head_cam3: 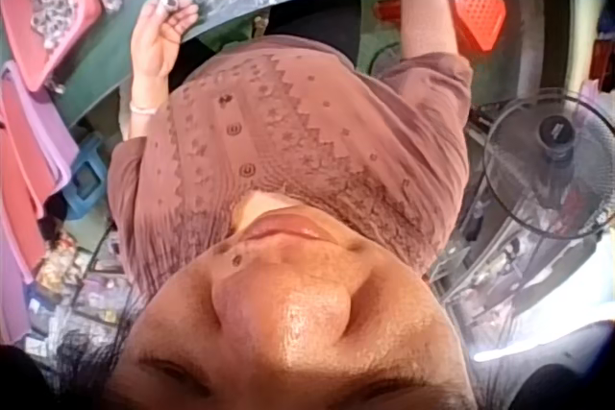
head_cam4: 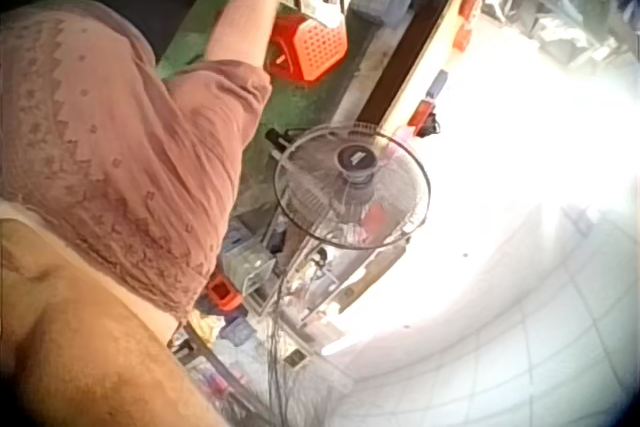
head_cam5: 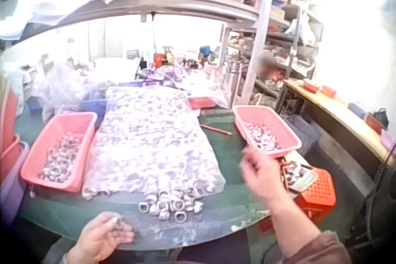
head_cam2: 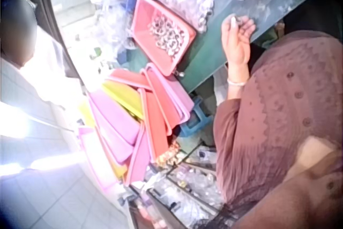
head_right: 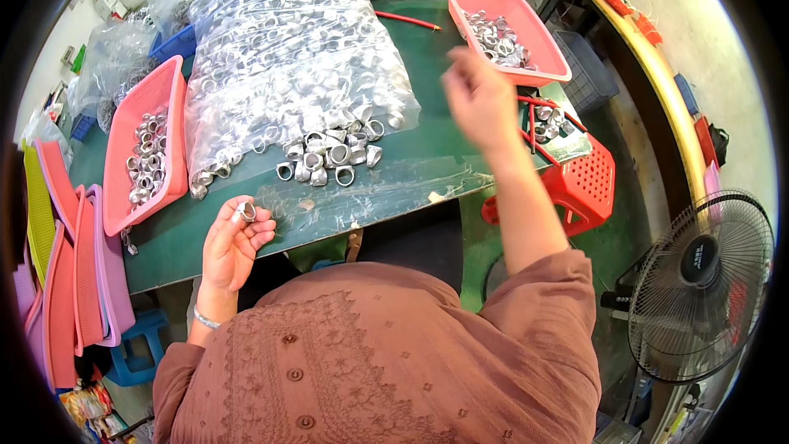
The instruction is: The person sits at a green workbench and repeatedly picks up small, silver, cylindrical metal parts from a plastic bag and a pink basket. They hold the parts in both hands, rotate them to inspect the surfaces, and then place them back onto the table or into the basket. The process is repetitive and involves handling the parts one at a time.
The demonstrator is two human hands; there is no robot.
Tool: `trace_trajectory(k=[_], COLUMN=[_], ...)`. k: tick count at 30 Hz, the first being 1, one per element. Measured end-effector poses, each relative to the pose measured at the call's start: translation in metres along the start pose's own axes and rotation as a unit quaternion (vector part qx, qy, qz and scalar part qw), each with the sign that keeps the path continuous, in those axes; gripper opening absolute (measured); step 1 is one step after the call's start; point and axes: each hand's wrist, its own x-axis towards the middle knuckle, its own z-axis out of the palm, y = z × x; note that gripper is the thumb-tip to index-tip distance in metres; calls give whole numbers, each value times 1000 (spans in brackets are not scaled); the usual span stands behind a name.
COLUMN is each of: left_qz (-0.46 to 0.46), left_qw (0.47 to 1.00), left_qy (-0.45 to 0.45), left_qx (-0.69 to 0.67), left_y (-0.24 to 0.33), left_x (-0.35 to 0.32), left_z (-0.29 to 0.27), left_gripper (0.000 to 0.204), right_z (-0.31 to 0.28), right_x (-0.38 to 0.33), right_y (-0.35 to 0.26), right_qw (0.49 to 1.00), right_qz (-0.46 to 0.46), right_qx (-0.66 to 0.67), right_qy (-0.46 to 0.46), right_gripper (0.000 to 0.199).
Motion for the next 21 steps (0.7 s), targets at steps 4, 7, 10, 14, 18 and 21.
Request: trace_trajectory(k=[4, 7, 10, 14, 18, 21], left_qz=[1, 1, 2, 10, 11, 13], left_qw=[1000, 999, 999, 999, 999, 999], left_qy=[-5, -9, -10, -13, -15, -17], left_qx=[16, 31, 38, 38, 39, 42], left_y=[1, 1, 0, -1, -2, -3], left_x=[-1, -2, -3, -4, -3, -4], left_z=[1, 1, 2, 2, 2, 1], left_gripper=[27, 28, 28, 27, 26, 25], right_z=[43, 60, 62, 63, 65, 71], right_x=[-54, -68, -74, -88, -98, -105], right_y=[-13, -20, -24, -28, -32, -30], right_qw=[988, 982, 983, 987, 990, 994], right_qz=[-68, -113, -115, -115, -85, -45], right_qx=[-40, -121, -104, -41, -29, 83], right_qy=[-129, -93, -101, -107, -107, -54], right_gripper=[23, 23, 22, 22, 30, 41])
